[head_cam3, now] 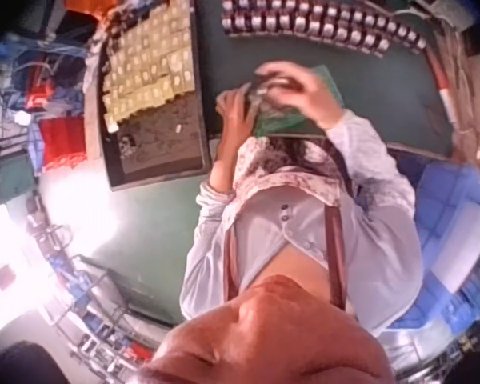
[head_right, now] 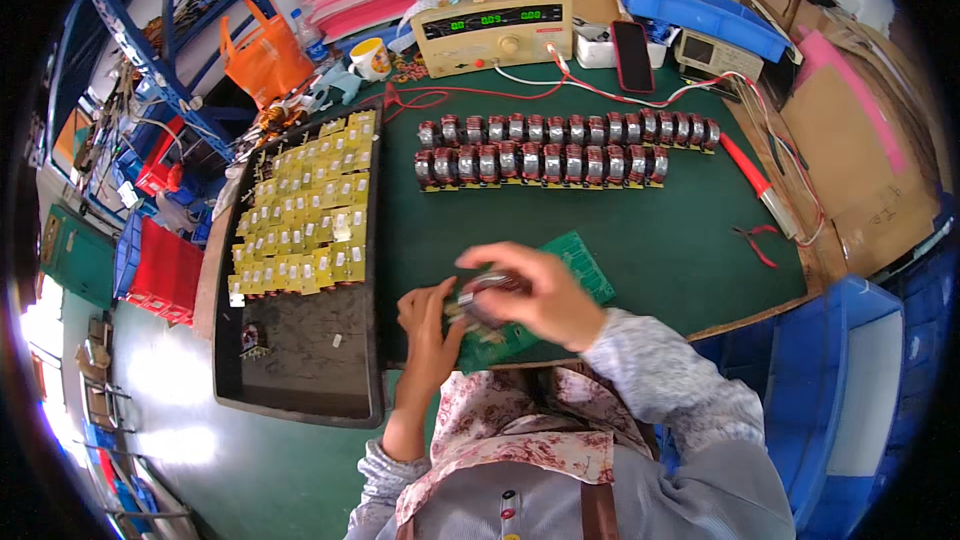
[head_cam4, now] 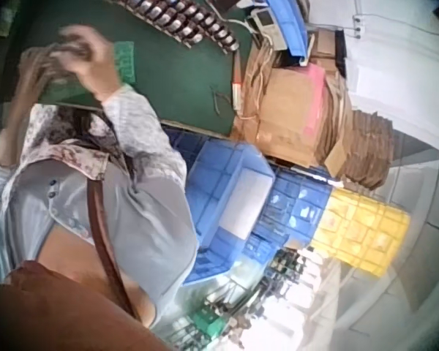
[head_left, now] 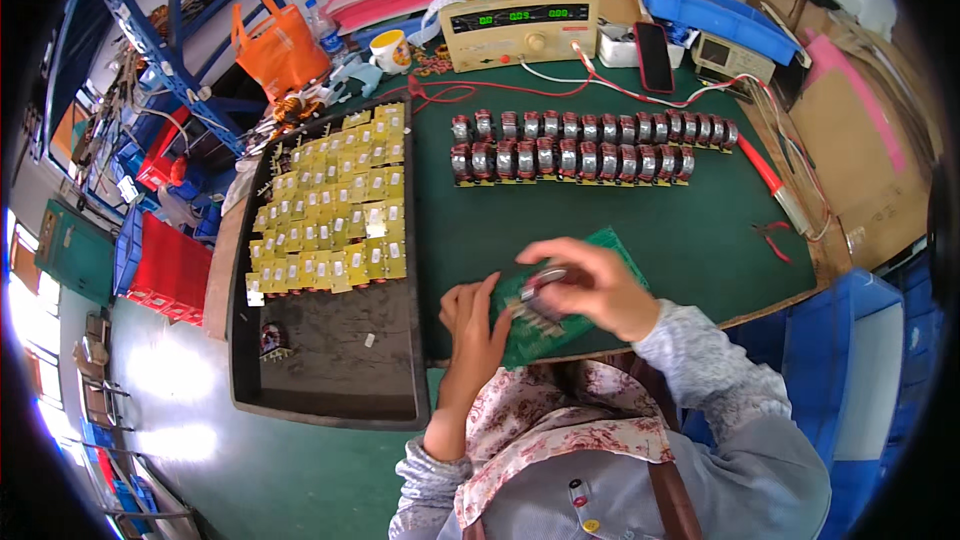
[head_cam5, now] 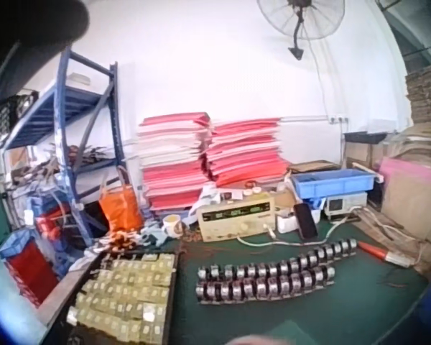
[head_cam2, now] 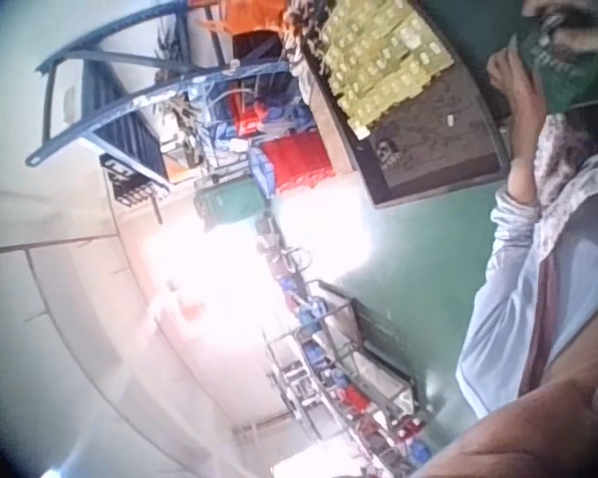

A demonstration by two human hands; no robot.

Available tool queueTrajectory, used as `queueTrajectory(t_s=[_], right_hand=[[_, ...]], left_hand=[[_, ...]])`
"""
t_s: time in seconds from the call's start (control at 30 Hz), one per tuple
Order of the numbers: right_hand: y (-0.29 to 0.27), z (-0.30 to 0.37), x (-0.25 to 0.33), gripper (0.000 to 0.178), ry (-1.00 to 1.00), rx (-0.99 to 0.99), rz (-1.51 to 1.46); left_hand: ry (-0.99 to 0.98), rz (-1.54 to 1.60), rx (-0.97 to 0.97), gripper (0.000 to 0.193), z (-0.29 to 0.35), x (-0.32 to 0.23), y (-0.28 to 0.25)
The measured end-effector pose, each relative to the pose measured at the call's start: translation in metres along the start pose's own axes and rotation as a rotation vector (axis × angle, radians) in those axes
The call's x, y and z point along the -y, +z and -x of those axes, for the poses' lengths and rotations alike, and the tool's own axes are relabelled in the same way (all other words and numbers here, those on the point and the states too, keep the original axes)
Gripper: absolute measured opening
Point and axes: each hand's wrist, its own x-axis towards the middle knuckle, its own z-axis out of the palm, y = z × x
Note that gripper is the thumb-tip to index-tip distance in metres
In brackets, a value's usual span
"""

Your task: The person manually inserts electronic components into printed circuit boards by hand at an assembly workstation.

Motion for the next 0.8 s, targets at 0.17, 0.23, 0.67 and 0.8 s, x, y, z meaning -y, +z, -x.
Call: queueTrajectory(t_s=[0.17,0.23,0.67,0.8], right_hand=[[-0.086,0.046,-0.055,0.017,0.183,-0.455,0.101],[-0.09,0.054,-0.071,0.018,0.187,-0.493,0.064],[-0.079,0.039,-0.056,0.018,0.042,-0.447,0.403],[-0.057,0.035,-0.042,0.022,-0.267,-0.529,0.88]], left_hand=[[-0.104,0.212,0.015,0.033,0.045,-0.023,-0.02],[-0.192,0.419,0.11,0.012,0.069,-0.014,-0.019],[-0.58,1.463,0.288,0.037,0.061,-0.029,-0.012],[-0.55,1.468,0.295,0.044,0.037,-0.049,-0.02]])
